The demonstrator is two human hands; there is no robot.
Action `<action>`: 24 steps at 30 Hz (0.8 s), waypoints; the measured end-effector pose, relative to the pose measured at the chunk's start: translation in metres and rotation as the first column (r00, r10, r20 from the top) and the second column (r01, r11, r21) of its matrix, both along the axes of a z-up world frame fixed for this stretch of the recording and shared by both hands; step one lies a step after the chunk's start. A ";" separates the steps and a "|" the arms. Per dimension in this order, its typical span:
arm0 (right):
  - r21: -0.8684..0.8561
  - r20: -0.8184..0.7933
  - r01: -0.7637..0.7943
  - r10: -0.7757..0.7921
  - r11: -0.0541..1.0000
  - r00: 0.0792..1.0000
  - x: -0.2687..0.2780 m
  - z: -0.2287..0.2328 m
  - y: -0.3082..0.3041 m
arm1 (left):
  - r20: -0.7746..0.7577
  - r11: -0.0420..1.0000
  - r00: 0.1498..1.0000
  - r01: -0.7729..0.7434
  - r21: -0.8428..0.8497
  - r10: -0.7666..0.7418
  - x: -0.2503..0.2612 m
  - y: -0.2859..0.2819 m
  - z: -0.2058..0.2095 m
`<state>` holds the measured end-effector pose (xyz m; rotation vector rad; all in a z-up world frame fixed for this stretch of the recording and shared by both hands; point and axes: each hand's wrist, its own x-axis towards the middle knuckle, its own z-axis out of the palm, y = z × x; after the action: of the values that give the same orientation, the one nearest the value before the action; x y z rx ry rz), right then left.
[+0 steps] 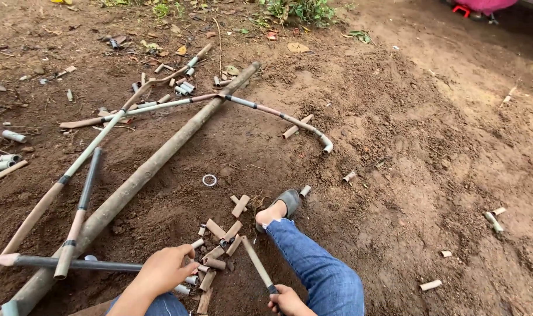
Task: Cutting small bamboo segments into smaller pieces using a thin metal tool while sitting on the ground.
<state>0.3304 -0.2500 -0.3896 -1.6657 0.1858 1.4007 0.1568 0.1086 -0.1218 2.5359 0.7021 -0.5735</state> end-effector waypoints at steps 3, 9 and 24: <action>-0.074 0.090 0.006 0.001 0.997 0.996 -0.003 0.002 0.001 | 0.038 1.000 0.999 0.012 -0.023 -0.011 -0.006 0.003 -0.005; -0.101 0.202 0.004 0.017 0.995 0.979 -0.016 0.013 0.022 | -0.232 0.984 0.958 0.179 0.017 -0.170 0.025 0.070 -0.016; -0.247 0.379 -0.214 0.297 0.945 0.876 -0.015 0.018 0.040 | -0.305 0.979 0.951 -0.106 -0.173 0.049 0.095 0.100 -0.285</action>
<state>0.3151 -0.2098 -0.3711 -2.1781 -0.1511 1.2101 0.2520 0.2083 -0.4064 2.2592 0.8071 -0.9624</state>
